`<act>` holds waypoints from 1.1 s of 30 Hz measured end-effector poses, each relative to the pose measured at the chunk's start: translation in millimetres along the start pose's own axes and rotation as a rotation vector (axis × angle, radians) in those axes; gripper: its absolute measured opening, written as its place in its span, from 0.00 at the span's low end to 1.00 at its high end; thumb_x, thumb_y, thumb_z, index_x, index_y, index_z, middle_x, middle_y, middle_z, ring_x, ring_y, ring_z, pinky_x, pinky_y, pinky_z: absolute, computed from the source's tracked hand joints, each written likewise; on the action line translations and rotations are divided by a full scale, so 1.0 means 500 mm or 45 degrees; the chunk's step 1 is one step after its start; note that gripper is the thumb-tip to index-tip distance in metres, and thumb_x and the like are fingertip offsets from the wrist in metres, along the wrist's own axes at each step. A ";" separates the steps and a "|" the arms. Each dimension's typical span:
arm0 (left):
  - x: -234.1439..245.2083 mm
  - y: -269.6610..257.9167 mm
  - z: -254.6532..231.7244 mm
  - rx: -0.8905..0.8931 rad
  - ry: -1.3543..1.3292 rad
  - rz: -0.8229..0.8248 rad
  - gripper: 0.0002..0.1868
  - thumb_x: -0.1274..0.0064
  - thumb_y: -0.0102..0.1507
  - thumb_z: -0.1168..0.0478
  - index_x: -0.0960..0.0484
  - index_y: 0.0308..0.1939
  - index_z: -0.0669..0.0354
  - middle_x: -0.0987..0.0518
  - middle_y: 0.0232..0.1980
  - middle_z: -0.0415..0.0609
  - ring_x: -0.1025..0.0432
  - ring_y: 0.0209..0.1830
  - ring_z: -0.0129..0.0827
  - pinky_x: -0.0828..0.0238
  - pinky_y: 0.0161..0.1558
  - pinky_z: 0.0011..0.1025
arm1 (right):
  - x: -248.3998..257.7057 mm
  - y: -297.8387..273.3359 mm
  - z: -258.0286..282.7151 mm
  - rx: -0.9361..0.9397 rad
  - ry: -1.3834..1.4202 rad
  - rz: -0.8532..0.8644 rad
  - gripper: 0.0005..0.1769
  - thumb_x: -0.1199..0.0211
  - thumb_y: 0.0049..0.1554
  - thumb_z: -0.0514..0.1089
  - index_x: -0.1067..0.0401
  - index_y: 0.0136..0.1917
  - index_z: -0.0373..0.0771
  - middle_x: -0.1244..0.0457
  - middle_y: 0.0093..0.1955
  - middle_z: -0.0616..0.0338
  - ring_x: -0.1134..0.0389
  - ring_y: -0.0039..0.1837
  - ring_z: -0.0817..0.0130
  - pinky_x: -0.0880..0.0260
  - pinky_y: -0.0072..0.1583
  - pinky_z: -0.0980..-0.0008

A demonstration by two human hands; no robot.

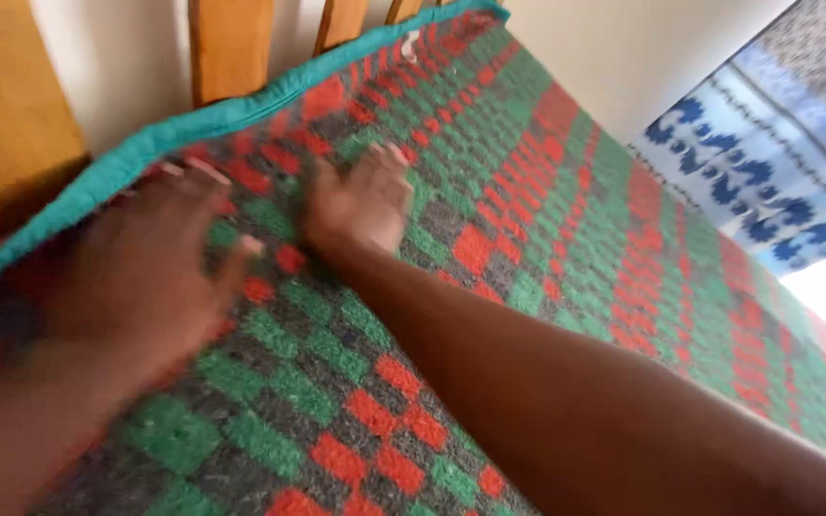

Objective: The person makes a bed by smoothing a blanket across the mattress and tucking the edges around the sides by hand.

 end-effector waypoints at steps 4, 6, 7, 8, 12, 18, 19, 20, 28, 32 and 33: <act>0.011 -0.005 0.002 -0.063 0.006 -0.159 0.24 0.56 0.67 0.58 0.25 0.64 0.69 0.25 0.67 0.63 0.34 0.72 0.51 0.41 0.74 0.46 | -0.024 -0.016 0.187 0.234 0.102 -0.288 0.46 0.62 0.67 0.66 0.58 0.84 0.31 0.63 0.88 0.45 0.67 0.89 0.51 0.70 0.84 0.54; 0.025 -0.026 -0.003 -0.022 0.042 -0.214 0.23 0.57 0.67 0.63 0.25 0.63 0.74 0.24 0.65 0.67 0.33 0.71 0.53 0.39 0.73 0.43 | -0.021 -0.028 0.183 0.267 0.147 -0.281 0.46 0.59 0.64 0.66 0.58 0.82 0.33 0.63 0.87 0.46 0.66 0.88 0.53 0.68 0.83 0.55; 0.033 -0.032 -0.010 -0.025 0.047 -0.216 0.23 0.58 0.68 0.64 0.25 0.64 0.74 0.25 0.67 0.67 0.34 0.71 0.53 0.39 0.73 0.44 | -0.005 -0.029 0.177 0.278 0.170 -0.296 0.46 0.57 0.63 0.66 0.58 0.82 0.33 0.63 0.87 0.46 0.66 0.88 0.54 0.67 0.82 0.56; 0.043 -0.042 -0.018 -0.028 0.051 -0.218 0.23 0.59 0.68 0.64 0.25 0.65 0.74 0.26 0.68 0.67 0.34 0.72 0.54 0.40 0.72 0.45 | 0.012 -0.044 0.169 0.366 0.284 -0.304 0.46 0.55 0.63 0.66 0.56 0.82 0.34 0.62 0.87 0.47 0.64 0.88 0.54 0.65 0.82 0.55; 0.062 -0.145 -0.048 -0.017 0.142 -0.194 0.29 0.58 0.67 0.57 0.27 0.69 0.72 0.29 0.73 0.65 0.36 0.75 0.52 0.42 0.73 0.49 | 0.065 -0.167 0.024 0.370 0.670 -0.154 0.42 0.44 0.58 0.59 0.45 0.80 0.41 0.52 0.86 0.55 0.51 0.85 0.58 0.54 0.83 0.55; 0.070 -0.362 0.030 -0.059 0.244 -0.105 0.41 0.56 0.60 0.41 0.29 0.72 0.59 0.31 0.76 0.59 0.38 0.76 0.50 0.45 0.71 0.56 | 0.093 -0.488 -0.084 0.116 0.063 -0.340 0.42 0.44 0.65 0.56 0.51 0.81 0.27 0.58 0.85 0.40 0.58 0.85 0.47 0.60 0.80 0.52; 0.086 -0.385 0.053 -0.057 0.104 -0.179 0.38 0.56 0.62 0.44 0.31 0.73 0.61 0.32 0.76 0.62 0.39 0.77 0.54 0.45 0.73 0.56 | 0.091 -0.535 -0.041 0.154 -0.086 -0.390 0.43 0.45 0.64 0.56 0.51 0.81 0.27 0.57 0.85 0.40 0.57 0.86 0.48 0.60 0.80 0.53; 0.105 -0.405 0.079 -0.053 -0.035 -0.252 0.36 0.56 0.65 0.46 0.32 0.74 0.62 0.33 0.76 0.64 0.40 0.78 0.57 0.45 0.75 0.55 | 0.086 -0.572 -0.003 0.201 0.084 -0.309 0.42 0.45 0.64 0.55 0.51 0.81 0.27 0.57 0.85 0.40 0.57 0.86 0.47 0.60 0.80 0.52; 0.200 -0.445 0.196 0.002 -0.212 0.023 0.32 0.54 0.68 0.59 0.32 0.75 0.66 0.28 0.70 0.70 0.33 0.68 0.62 0.37 0.66 0.50 | 0.124 -0.739 0.346 0.680 0.565 -0.090 0.35 0.48 0.67 0.48 0.46 0.83 0.35 0.52 0.88 0.51 0.54 0.89 0.56 0.56 0.86 0.53; 0.252 -0.508 0.157 -0.081 -0.300 0.003 0.29 0.61 0.72 0.58 0.35 0.76 0.66 0.32 0.75 0.66 0.39 0.75 0.57 0.43 0.72 0.49 | 0.096 -0.737 0.312 0.753 0.793 0.117 0.33 0.43 0.61 0.49 0.38 0.78 0.41 0.44 0.79 0.54 0.45 0.79 0.55 0.48 0.78 0.55; 0.262 -0.527 0.128 -0.213 -0.321 -0.064 0.29 0.62 0.72 0.57 0.37 0.76 0.67 0.34 0.77 0.65 0.41 0.79 0.55 0.47 0.76 0.49 | 0.101 -0.747 0.254 0.630 0.658 0.012 0.29 0.43 0.61 0.47 0.36 0.75 0.43 0.43 0.78 0.54 0.44 0.78 0.54 0.46 0.77 0.55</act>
Point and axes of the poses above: each hand's wrist, its own y-axis towards the middle knuckle, its own x-axis out of the back of the hand, z = x × y, the point moved 7 cm from there along y, towards the middle knuckle
